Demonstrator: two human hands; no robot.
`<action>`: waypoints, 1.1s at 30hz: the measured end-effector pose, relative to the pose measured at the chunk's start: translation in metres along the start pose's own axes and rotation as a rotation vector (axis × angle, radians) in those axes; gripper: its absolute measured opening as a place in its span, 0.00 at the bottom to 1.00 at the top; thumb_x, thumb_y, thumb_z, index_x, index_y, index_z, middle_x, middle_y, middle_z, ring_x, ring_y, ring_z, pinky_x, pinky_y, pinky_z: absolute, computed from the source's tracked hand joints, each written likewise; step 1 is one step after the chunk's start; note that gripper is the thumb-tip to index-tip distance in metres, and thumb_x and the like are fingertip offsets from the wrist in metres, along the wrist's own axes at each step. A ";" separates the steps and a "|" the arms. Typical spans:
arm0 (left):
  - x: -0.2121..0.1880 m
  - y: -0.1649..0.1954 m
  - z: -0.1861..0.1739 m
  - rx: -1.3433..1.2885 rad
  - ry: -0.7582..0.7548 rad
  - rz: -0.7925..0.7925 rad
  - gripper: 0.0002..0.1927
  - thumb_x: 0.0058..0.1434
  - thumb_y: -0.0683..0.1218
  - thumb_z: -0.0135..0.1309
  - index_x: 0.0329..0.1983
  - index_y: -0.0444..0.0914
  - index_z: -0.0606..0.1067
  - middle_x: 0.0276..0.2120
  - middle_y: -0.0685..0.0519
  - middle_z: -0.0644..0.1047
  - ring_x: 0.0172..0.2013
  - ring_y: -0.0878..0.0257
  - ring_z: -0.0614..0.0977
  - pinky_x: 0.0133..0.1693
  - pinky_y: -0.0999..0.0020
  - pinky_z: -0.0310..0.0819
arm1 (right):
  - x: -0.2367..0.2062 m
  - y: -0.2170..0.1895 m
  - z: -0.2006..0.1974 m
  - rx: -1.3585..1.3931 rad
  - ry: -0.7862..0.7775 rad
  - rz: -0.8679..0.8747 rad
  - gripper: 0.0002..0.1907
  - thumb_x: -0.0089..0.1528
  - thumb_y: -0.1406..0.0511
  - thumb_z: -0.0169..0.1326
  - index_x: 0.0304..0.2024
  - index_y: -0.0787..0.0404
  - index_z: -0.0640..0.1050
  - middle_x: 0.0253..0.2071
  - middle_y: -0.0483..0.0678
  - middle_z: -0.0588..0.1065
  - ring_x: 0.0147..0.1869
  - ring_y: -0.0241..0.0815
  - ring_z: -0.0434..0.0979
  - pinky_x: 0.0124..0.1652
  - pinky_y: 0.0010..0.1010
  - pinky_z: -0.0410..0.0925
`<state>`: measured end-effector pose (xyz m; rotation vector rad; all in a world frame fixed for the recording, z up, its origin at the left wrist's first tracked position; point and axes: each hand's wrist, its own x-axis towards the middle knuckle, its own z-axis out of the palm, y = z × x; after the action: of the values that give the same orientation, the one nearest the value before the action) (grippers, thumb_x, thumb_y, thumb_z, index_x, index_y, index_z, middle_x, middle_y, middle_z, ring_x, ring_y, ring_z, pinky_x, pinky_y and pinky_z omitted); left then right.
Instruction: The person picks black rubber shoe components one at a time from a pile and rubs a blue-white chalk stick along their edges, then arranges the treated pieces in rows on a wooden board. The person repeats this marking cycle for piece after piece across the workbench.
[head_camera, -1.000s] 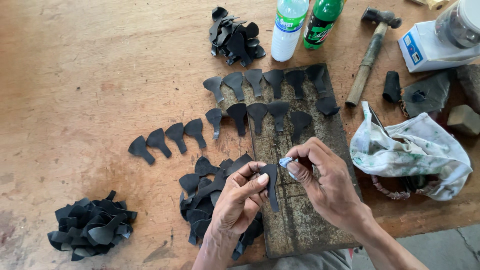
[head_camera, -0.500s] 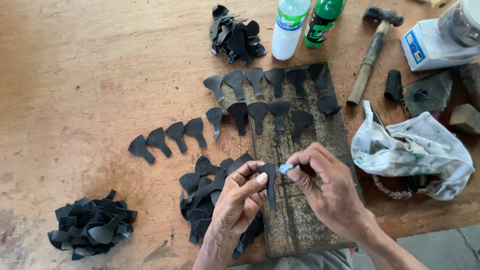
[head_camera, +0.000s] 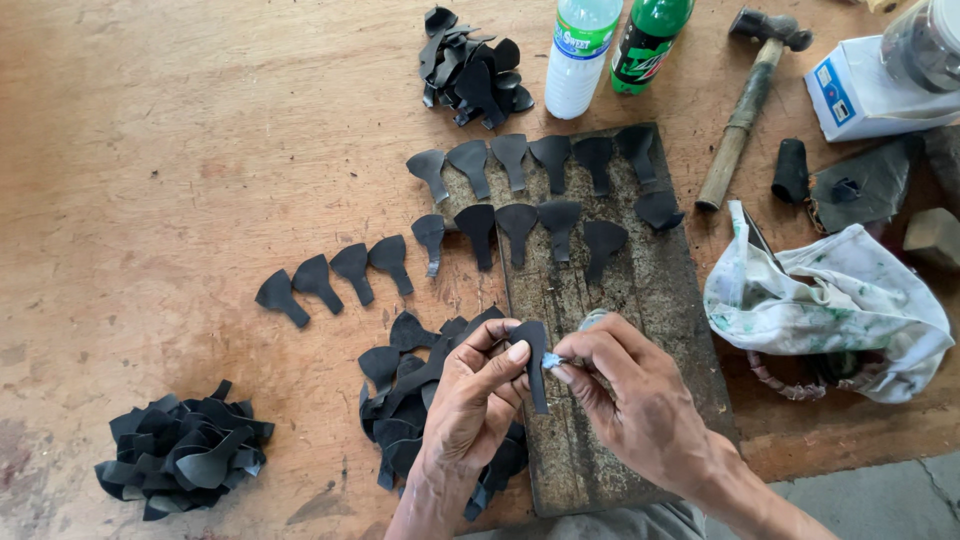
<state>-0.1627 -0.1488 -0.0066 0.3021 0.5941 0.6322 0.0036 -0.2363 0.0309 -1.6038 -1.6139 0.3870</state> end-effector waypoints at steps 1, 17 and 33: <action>0.000 0.001 0.002 -0.009 -0.007 0.001 0.14 0.64 0.36 0.57 0.52 0.30 0.70 0.40 0.46 0.78 0.36 0.63 0.83 0.36 0.71 0.83 | 0.000 0.002 0.000 -0.002 0.020 -0.003 0.06 0.66 0.65 0.55 0.43 0.60 0.76 0.39 0.45 0.73 0.37 0.35 0.77 0.30 0.22 0.74; 0.001 -0.006 0.000 0.061 -0.011 0.116 0.13 0.62 0.34 0.60 0.47 0.35 0.73 0.33 0.49 0.78 0.32 0.63 0.82 0.33 0.70 0.80 | -0.005 0.003 0.000 -0.028 0.122 0.069 0.08 0.64 0.66 0.58 0.44 0.61 0.75 0.38 0.45 0.73 0.35 0.35 0.77 0.30 0.25 0.73; 0.005 -0.006 -0.005 0.031 -0.032 0.154 0.09 0.63 0.34 0.60 0.45 0.34 0.75 0.35 0.48 0.80 0.34 0.62 0.82 0.34 0.69 0.80 | -0.004 0.004 0.002 0.014 -0.008 0.047 0.07 0.64 0.64 0.58 0.43 0.60 0.76 0.38 0.45 0.74 0.34 0.34 0.78 0.30 0.22 0.75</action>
<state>-0.1598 -0.1497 -0.0153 0.3888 0.5535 0.7658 0.0046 -0.2384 0.0258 -1.6338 -1.5785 0.4283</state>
